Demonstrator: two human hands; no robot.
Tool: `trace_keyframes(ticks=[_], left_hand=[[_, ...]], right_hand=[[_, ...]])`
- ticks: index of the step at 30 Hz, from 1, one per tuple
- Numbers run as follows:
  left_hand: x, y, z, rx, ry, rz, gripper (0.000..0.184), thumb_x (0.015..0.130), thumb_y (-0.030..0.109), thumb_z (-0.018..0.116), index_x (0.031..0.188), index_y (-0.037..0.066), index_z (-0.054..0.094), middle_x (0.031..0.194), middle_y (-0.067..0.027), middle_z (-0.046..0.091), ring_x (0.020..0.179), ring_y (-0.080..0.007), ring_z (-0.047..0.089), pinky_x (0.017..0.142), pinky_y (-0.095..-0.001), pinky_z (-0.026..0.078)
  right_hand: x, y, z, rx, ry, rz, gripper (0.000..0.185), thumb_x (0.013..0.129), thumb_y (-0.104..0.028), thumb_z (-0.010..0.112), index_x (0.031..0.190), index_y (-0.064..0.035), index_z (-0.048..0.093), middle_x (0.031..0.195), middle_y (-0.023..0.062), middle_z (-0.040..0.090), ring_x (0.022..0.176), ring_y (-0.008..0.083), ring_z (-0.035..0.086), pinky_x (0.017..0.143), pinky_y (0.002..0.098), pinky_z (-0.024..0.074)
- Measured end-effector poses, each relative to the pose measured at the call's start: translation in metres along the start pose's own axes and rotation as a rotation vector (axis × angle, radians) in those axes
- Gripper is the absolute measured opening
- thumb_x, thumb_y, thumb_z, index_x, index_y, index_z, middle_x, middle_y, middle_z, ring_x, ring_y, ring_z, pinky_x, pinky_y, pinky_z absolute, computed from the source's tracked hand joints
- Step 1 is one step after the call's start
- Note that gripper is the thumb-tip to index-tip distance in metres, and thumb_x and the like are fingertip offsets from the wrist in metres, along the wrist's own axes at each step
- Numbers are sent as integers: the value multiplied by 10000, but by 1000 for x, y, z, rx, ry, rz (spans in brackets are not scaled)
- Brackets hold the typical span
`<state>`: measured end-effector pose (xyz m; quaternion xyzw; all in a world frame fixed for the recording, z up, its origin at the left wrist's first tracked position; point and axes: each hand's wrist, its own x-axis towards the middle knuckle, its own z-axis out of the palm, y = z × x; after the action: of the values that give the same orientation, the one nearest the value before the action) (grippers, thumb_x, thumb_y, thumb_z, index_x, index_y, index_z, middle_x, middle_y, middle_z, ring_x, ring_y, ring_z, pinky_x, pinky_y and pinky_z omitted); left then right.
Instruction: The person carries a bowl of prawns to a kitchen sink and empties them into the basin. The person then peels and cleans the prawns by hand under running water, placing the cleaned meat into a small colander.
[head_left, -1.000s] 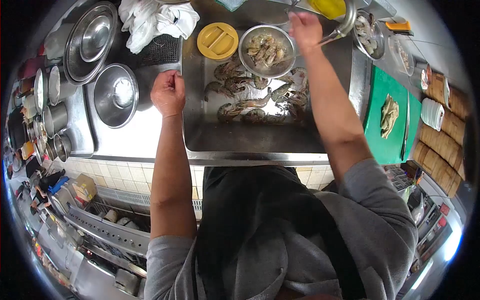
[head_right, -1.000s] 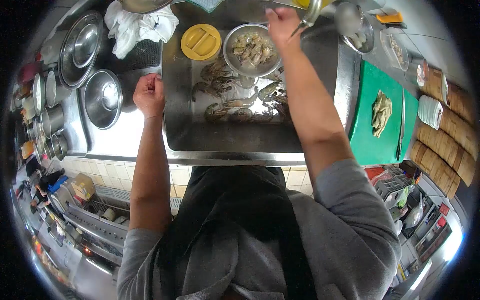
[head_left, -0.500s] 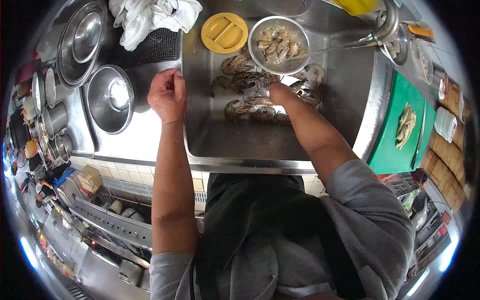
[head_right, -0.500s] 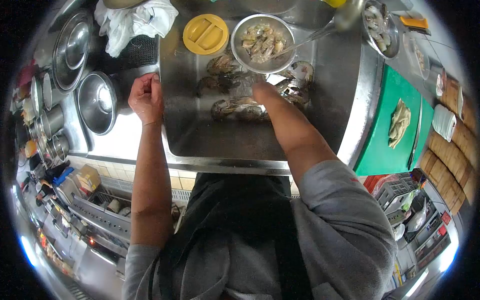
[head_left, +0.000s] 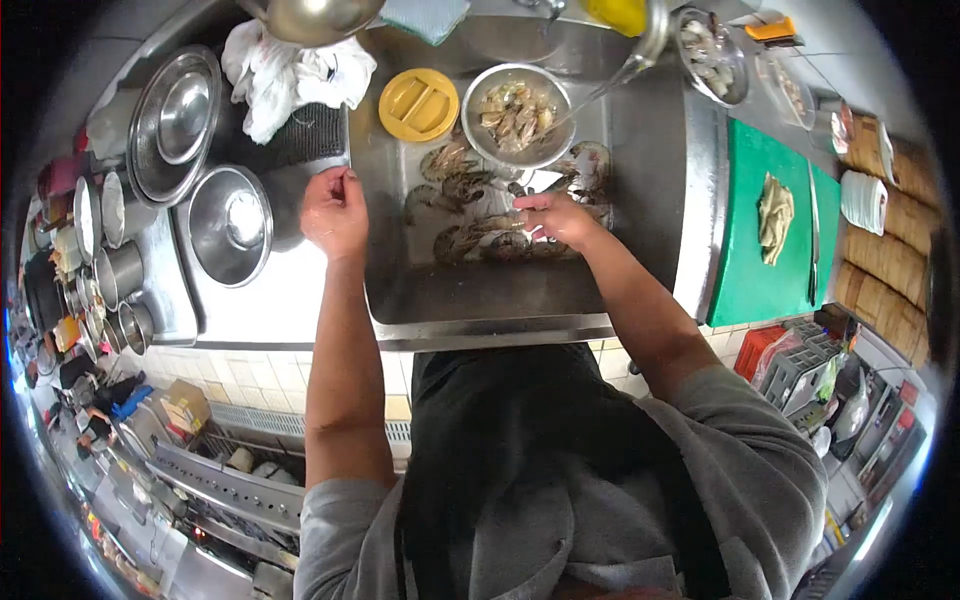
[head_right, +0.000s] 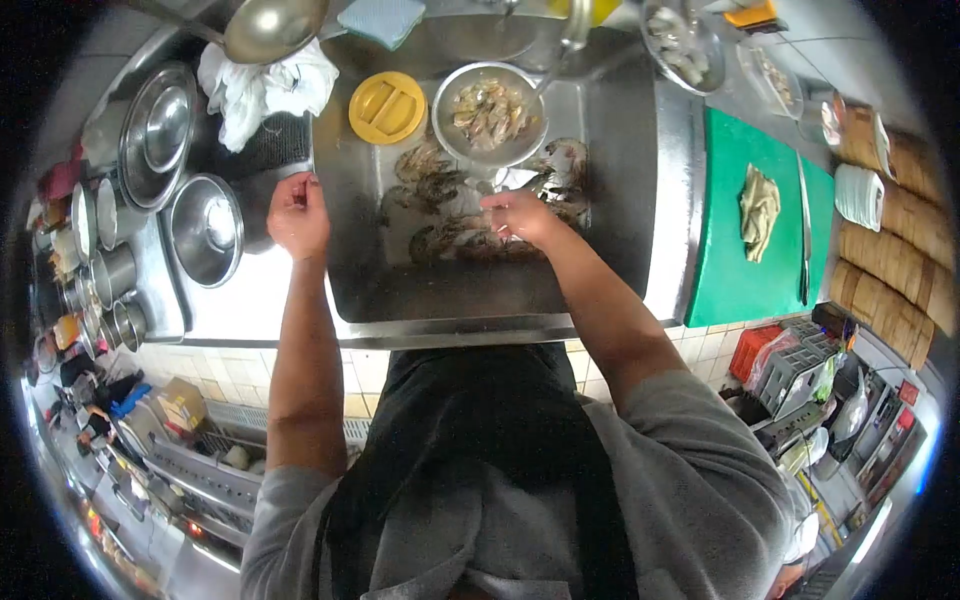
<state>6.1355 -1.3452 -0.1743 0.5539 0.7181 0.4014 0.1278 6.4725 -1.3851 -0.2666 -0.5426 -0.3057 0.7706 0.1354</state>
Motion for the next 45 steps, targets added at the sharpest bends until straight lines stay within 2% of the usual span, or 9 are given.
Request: trace_keyframes(ticks=[8, 14, 16, 20, 22, 24, 31, 38, 45], left_hand=[[-33, 161, 124, -271, -684, -320, 391, 881, 293, 621, 1153, 12, 612, 1000, -176, 674, 886, -276, 656, 784, -350, 496], [-13, 171, 176, -178, -723, -112, 376, 872, 187, 588, 1195, -3, 572, 1052, -219, 654, 936, -309, 660, 777, -367, 505], [-1, 178, 168, -252, -772, -118, 375, 867, 158, 570, 1216, 24, 550, 1070, -204, 651, 973, -329, 643, 820, -386, 490], [10, 187, 154, -129, -959, 85, 382, 907, 173, 542, 1267, 63, 479, 1128, -223, 622, 1084, -373, 583, 934, -423, 433], [13, 185, 154, -366, -993, 148, 305, 903, 182, 550, 1176, 48, 530, 1055, -147, 640, 1000, -247, 607, 903, -355, 438], [12, 186, 155, -353, -940, 161, 303, 913, 201, 547, 1170, 39, 530, 1002, -138, 642, 951, -235, 610, 879, -349, 446], [15, 188, 148, -331, -804, -125, 345, 930, 262, 545, 1173, 17, 522, 839, -143, 656, 799, -251, 640, 757, -370, 482], [3, 169, 172, 86, -457, 8, 402, 901, 309, 578, 1152, -3, 534, 970, -249, 645, 910, -378, 641, 789, -437, 479], [18, 194, 158, -415, -498, -230, 408, 846, 364, 669, 945, -21, 579, 908, -164, 656, 831, -289, 634, 744, -403, 483]], right_hand=[[-52, -95, 12, -589, 488, -516, 378, 822, -101, 640, 1181, 10, 597, 1186, 168, 578, 904, 234, 640, 765, 318, 523], [-99, -132, 7, -707, 508, -623, 314, 823, -108, 628, 1131, -51, 627, 1259, 157, 568, 1030, 339, 610, 906, 395, 472], [-117, -151, -6, -829, 602, -338, 334, 813, -178, 641, 1128, -68, 622, 1241, 195, 556, 1116, 358, 544, 935, 411, 443], [-110, -163, -35, -1186, 969, -742, 378, 799, -221, 670, 1154, -101, 621, 1163, 150, 594, 1149, 343, 504, 978, 409, 424], [-96, -173, -50, -1272, 934, -770, 386, 814, -230, 651, 1160, -69, 601, 1109, 163, 624, 1094, 365, 545, 939, 424, 444], [-88, -188, -59, -1108, 427, -502, 360, 827, -252, 636, 1117, -41, 609, 1056, 205, 637, 1012, 391, 587, 889, 438, 463], [-74, -181, -39, -874, 470, -620, 244, 859, -217, 578, 1003, -28, 638, 993, 239, 637, 960, 407, 600, 833, 474, 473], [-58, -167, -32, -1023, 535, -627, 236, 888, -214, 550, 1027, -45, 640, 978, 234, 643, 946, 412, 599, 831, 476, 472], [-43, -169, -32, -879, 356, -558, 370, 911, -231, 572, 1191, 7, 532, 1075, 194, 644, 966, 351, 635, 858, 407, 499]])
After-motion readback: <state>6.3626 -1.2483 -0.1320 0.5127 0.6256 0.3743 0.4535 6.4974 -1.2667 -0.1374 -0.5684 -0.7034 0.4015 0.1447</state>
